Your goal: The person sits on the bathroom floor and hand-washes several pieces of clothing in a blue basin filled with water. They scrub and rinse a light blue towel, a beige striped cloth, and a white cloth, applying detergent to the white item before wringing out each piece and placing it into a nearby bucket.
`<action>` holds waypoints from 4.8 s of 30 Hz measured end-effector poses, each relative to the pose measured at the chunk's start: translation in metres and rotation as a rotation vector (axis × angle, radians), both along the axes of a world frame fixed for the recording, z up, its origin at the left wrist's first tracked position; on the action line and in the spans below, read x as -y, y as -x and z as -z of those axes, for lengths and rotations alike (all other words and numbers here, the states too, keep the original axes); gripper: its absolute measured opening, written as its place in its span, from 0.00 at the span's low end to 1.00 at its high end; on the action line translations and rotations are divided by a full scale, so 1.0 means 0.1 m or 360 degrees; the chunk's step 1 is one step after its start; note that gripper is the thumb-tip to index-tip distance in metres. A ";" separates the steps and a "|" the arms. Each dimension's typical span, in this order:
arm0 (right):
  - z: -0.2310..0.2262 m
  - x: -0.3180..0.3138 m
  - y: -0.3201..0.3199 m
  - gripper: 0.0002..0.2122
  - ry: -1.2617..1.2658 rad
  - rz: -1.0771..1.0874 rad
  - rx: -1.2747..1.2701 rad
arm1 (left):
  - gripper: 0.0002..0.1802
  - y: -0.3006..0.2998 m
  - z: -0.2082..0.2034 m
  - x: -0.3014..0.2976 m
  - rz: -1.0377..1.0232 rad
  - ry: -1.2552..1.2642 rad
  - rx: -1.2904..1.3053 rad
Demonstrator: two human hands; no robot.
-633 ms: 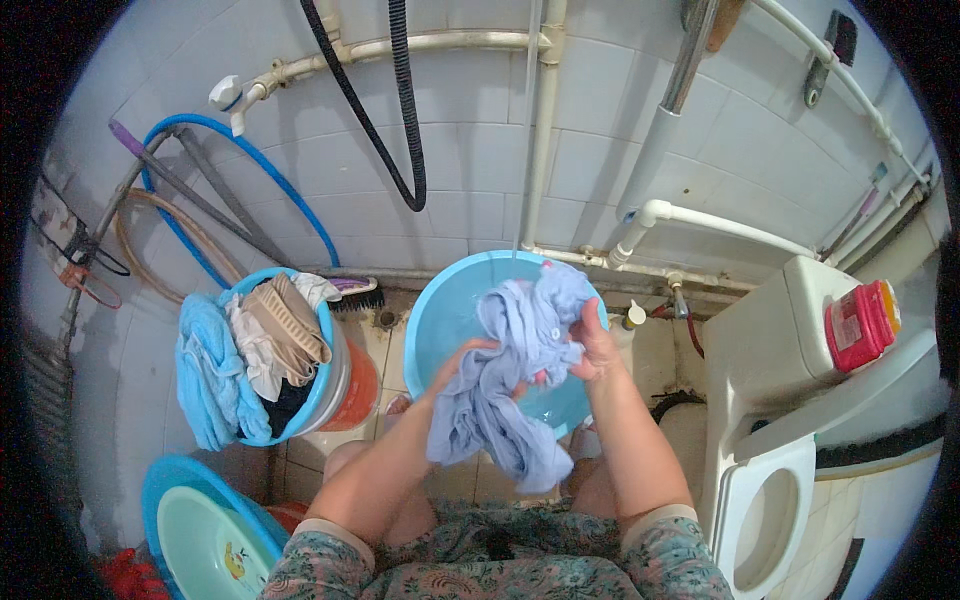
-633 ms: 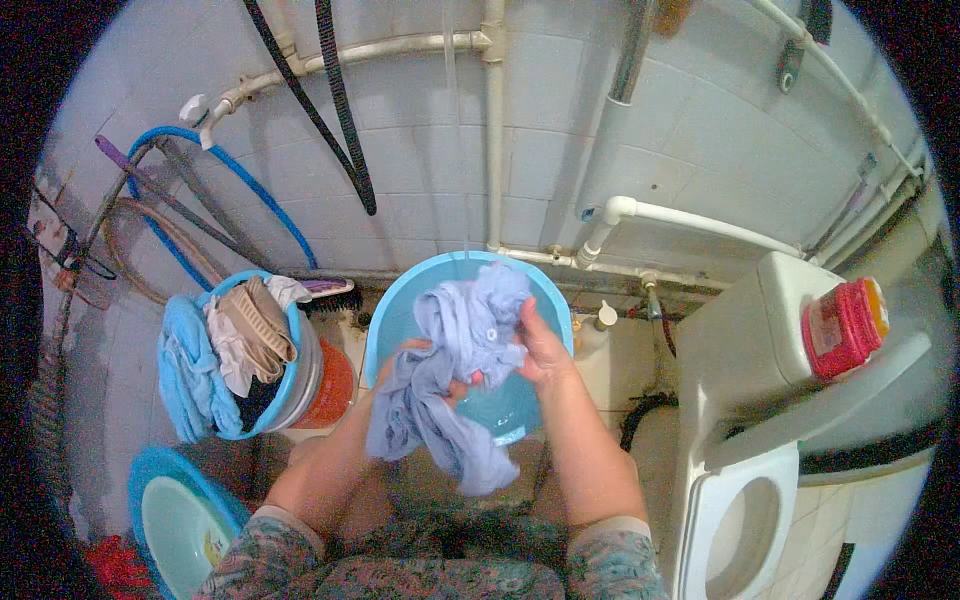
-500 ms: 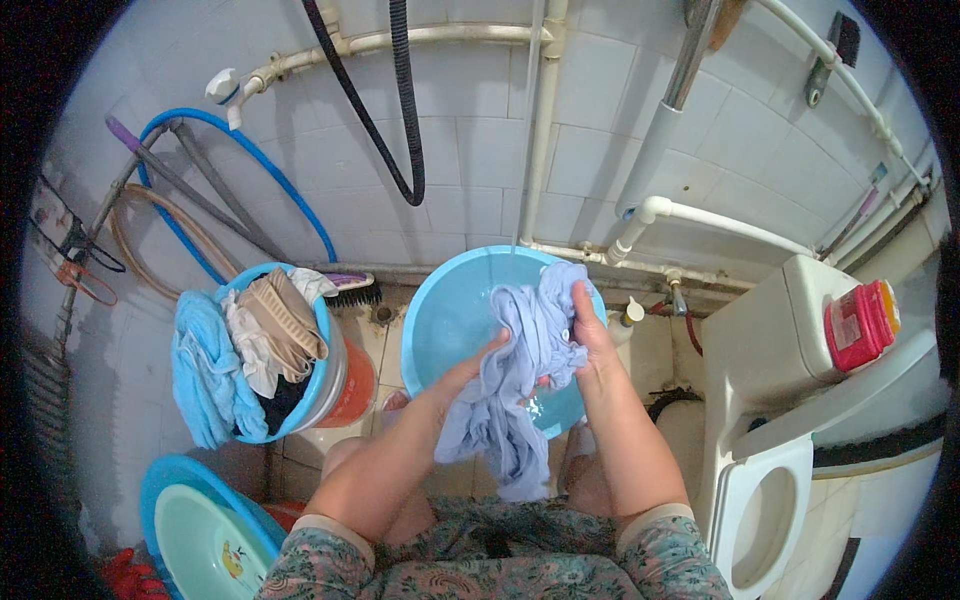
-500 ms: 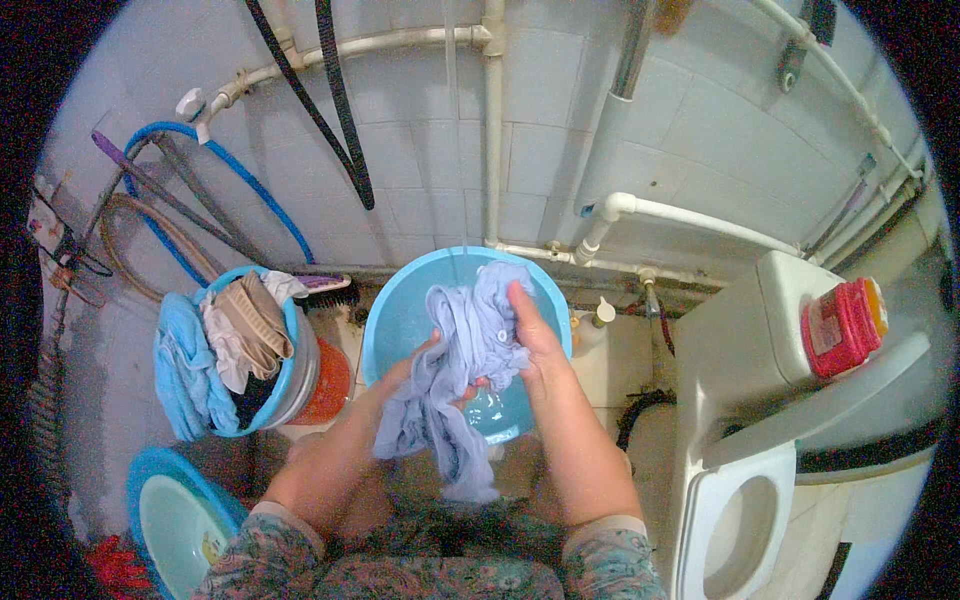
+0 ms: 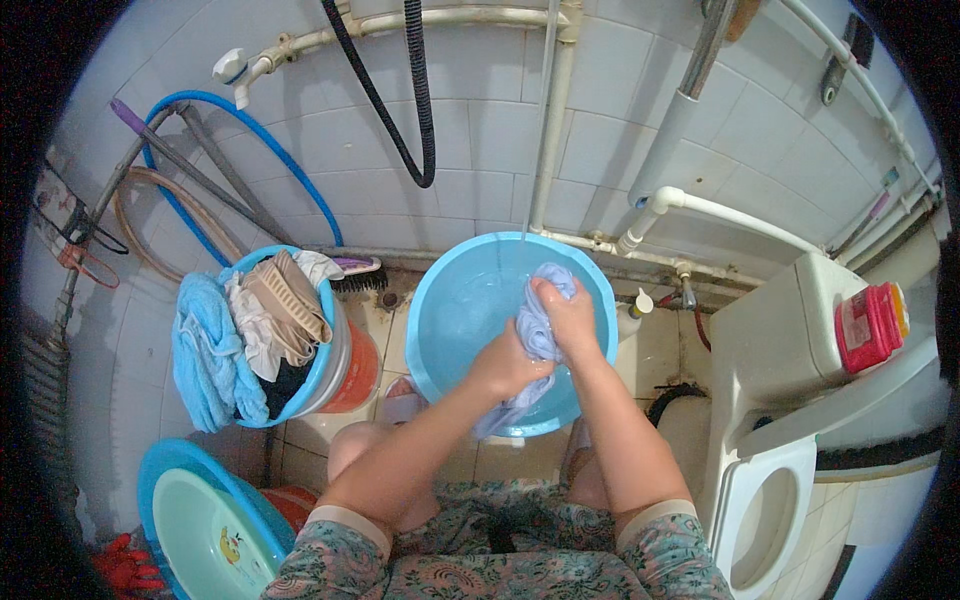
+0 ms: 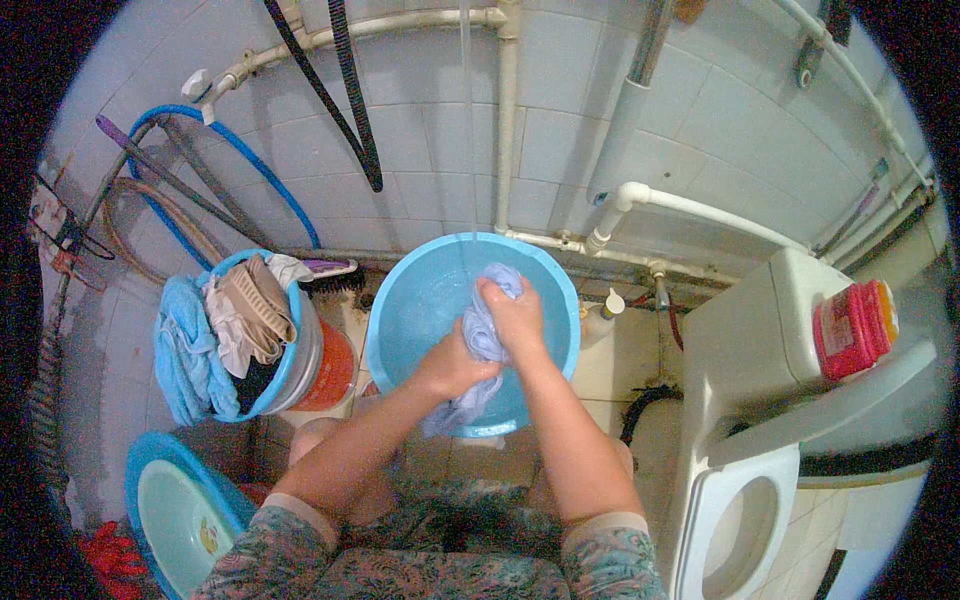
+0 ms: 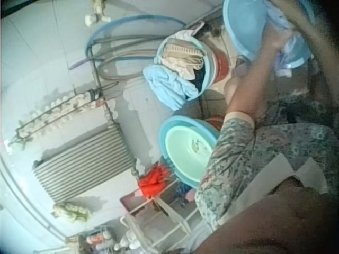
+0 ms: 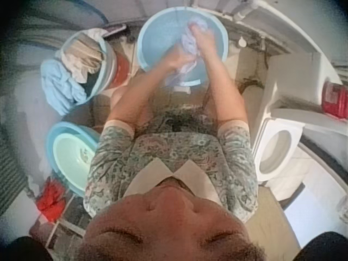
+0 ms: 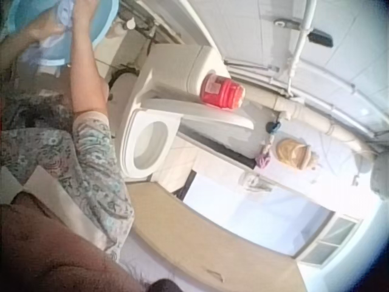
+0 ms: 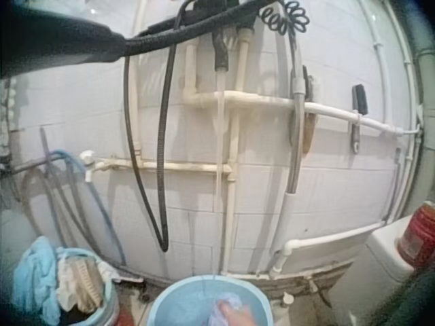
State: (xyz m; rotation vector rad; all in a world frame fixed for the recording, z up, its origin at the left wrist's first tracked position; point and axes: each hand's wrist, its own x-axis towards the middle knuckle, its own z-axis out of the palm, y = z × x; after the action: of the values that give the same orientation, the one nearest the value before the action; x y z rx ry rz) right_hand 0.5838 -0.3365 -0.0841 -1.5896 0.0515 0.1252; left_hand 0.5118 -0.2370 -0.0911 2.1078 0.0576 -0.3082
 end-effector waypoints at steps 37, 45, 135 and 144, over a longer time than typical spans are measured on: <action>-0.34 0.29 0.00 0.10 -0.0932 -0.0797 -0.0489 | 0.28 0.03 -0.36 -0.23 0.0604 0.0920 -0.0404; -0.17 0.17 0.03 0.08 0.0134 -0.0475 0.0209 | 0.40 0.10 0.04 -0.04 0.0280 0.0692 0.0152; 0.56 -0.75 0.87 0.09 -0.0938 -0.1155 -0.1195 | 0.34 5.12 -0.77 -2.47 -0.2548 -0.0947 0.0281; 0.46 -0.59 0.70 0.07 -0.1016 -0.0805 -0.1151 | 0.24 2.65 -1.25 -1.94 -0.1124 -0.1233 0.0762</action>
State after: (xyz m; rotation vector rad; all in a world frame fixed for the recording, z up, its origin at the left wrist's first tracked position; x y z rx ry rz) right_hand 0.5139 -0.2777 -0.1299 -0.8261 0.1533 1.0078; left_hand 0.2467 -0.0429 0.0341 2.6741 0.7109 0.7531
